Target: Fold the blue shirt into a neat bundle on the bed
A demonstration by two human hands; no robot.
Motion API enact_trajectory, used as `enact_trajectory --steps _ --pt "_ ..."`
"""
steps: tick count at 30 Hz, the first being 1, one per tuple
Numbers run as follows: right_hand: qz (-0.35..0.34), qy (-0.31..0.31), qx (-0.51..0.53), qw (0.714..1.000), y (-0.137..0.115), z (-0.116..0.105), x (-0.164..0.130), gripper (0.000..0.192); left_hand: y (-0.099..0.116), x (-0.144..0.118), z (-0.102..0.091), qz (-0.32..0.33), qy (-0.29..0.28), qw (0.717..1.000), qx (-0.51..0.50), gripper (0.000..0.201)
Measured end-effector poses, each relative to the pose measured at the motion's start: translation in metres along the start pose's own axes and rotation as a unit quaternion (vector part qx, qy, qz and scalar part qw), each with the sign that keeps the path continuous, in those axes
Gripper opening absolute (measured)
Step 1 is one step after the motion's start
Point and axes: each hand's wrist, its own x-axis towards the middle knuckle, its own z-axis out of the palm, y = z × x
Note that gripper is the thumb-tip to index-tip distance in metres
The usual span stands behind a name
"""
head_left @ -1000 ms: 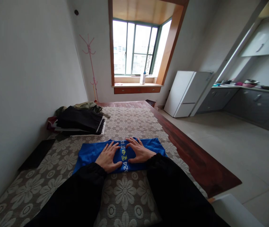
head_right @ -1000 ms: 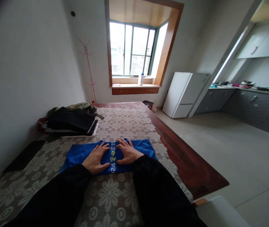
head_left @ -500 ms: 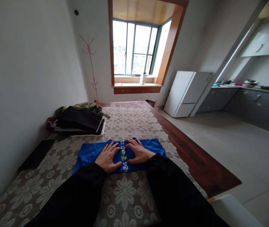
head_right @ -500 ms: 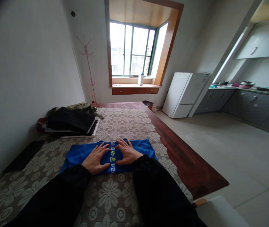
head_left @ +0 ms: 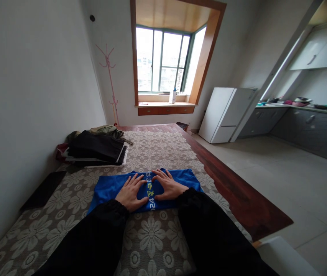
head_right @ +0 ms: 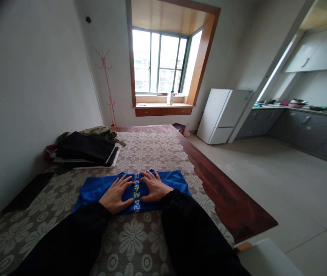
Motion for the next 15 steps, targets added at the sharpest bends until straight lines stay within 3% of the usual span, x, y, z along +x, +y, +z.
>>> enact_trajectory --steps 15 --pt "0.008 -0.007 0.009 1.000 0.0025 0.0021 0.0013 0.077 0.0014 0.0000 -0.0008 -0.004 -0.004 1.000 0.007 0.065"
